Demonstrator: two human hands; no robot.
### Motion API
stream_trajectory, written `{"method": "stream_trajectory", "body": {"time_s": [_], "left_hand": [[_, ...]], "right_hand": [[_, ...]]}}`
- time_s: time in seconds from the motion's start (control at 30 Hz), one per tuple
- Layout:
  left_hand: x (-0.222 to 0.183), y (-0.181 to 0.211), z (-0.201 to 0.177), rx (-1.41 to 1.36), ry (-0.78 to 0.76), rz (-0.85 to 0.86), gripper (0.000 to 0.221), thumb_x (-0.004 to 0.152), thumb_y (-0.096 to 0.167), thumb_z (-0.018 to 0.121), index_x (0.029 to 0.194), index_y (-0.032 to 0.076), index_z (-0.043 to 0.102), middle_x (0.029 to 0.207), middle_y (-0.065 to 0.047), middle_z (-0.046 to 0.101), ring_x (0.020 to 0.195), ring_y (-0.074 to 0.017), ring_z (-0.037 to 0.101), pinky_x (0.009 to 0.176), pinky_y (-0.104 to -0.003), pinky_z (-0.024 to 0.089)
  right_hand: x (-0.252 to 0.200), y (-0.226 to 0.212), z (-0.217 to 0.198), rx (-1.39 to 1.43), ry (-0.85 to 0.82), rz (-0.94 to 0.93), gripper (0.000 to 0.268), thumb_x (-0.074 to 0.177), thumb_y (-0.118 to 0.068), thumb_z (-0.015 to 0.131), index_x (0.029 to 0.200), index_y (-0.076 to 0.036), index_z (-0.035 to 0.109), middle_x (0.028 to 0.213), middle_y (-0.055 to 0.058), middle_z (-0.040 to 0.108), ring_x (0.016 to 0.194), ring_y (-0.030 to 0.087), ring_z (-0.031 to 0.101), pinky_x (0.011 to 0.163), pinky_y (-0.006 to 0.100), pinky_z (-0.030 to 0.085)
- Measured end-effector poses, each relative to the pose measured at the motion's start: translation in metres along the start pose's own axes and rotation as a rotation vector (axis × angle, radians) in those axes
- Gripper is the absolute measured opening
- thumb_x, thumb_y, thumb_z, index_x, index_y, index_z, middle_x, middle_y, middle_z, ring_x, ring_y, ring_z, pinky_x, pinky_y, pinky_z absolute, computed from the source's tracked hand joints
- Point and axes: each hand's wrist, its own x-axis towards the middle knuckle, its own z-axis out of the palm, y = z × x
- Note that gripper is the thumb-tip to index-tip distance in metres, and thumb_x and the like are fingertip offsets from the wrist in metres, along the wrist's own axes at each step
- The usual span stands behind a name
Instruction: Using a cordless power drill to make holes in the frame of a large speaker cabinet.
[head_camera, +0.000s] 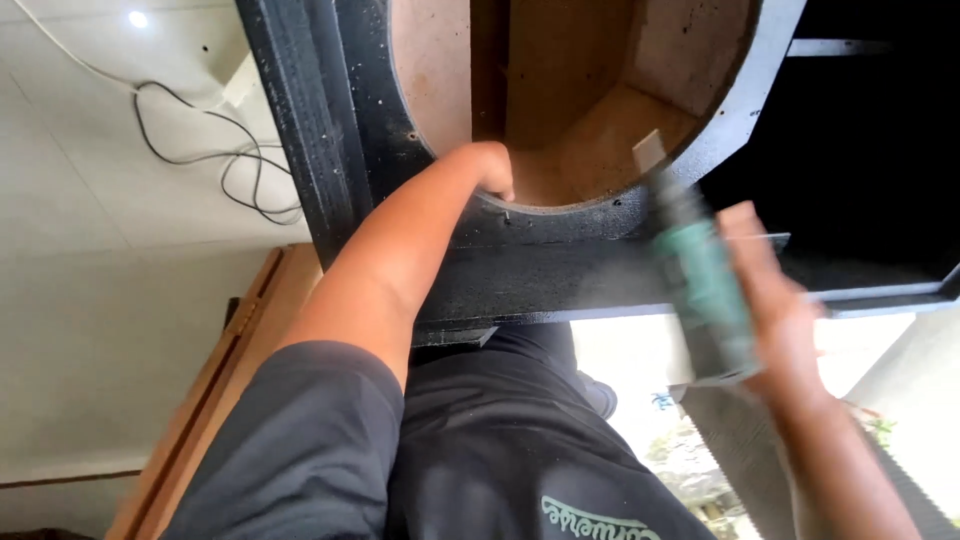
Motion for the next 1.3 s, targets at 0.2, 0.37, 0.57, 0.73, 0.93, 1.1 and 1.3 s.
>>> {"method": "stream_trajectory", "body": {"time_s": [0.2,0.37,0.57,0.73,0.93,1.1,1.3], "left_hand": [[-0.016,0.009,-0.009,-0.121,-0.094,-0.036,0.047,0.084,0.025,0.080,0.122,-0.003,0.071,0.126,-0.020,0.069,0.124,-0.0373,0.064,0.105,-0.048,0.052],[0.006,-0.001,0.001,-0.095,-0.073,-0.014,0.041,0.084,0.025,0.080,0.114,-0.001,0.074,0.115,-0.016,0.073,0.114,-0.0351,0.068,0.098,-0.048,0.055],[0.016,-0.002,0.003,-0.080,-0.096,-0.024,0.039,0.084,0.024,0.080,0.114,-0.001,0.075,0.117,-0.016,0.073,0.117,-0.0342,0.068,0.100,-0.047,0.054],[0.020,-0.003,0.004,-0.007,-0.137,-0.009,0.041,0.086,0.028,0.079,0.116,0.000,0.075,0.120,-0.015,0.073,0.121,-0.0331,0.066,0.102,-0.046,0.053],[0.041,-0.008,0.012,-0.046,-0.116,-0.013,0.035,0.085,0.023,0.079,0.111,0.001,0.076,0.114,-0.016,0.075,0.115,-0.0340,0.069,0.099,-0.046,0.054],[0.048,-0.009,0.014,-0.014,-0.153,-0.027,0.039,0.086,0.027,0.078,0.115,0.000,0.075,0.116,-0.015,0.075,0.117,-0.0340,0.068,0.101,-0.047,0.053],[0.030,-0.005,0.002,-0.016,-0.163,-0.039,0.041,0.088,0.030,0.078,0.117,0.001,0.075,0.118,-0.015,0.074,0.119,-0.0330,0.068,0.102,-0.046,0.053]], "right_hand": [[-0.007,-0.042,0.058,-0.479,-0.317,-0.059,0.066,0.091,-0.026,0.048,0.155,-0.044,0.044,0.078,-0.009,0.056,0.073,0.015,0.067,0.066,0.032,0.056],[0.005,-0.047,0.083,-0.452,-0.388,-0.097,0.057,0.088,-0.034,0.055,0.145,-0.033,0.052,0.079,-0.007,0.055,0.073,0.016,0.067,0.063,0.032,0.055],[0.026,-0.048,0.096,-0.455,-0.521,-0.109,0.042,0.092,-0.033,0.057,0.131,-0.020,0.061,0.082,-0.008,0.059,0.077,0.015,0.071,0.065,0.031,0.056],[0.040,-0.053,0.090,-0.477,-0.569,-0.112,0.042,0.092,-0.035,0.058,0.131,-0.019,0.061,0.083,-0.008,0.061,0.079,0.013,0.072,0.067,0.029,0.057],[0.055,-0.068,0.079,-0.442,-0.671,-0.114,0.039,0.094,-0.026,0.056,0.129,-0.011,0.063,0.086,-0.001,0.066,0.080,0.016,0.074,0.070,0.031,0.059],[0.058,-0.067,0.078,-0.443,-0.701,-0.104,0.038,0.094,-0.023,0.055,0.128,-0.009,0.063,0.086,0.000,0.067,0.080,0.016,0.074,0.069,0.032,0.060],[0.058,-0.068,0.078,-0.427,-0.662,-0.145,0.035,0.094,-0.018,0.054,0.126,-0.006,0.064,0.082,0.002,0.066,0.076,0.017,0.074,0.066,0.031,0.060]]}}
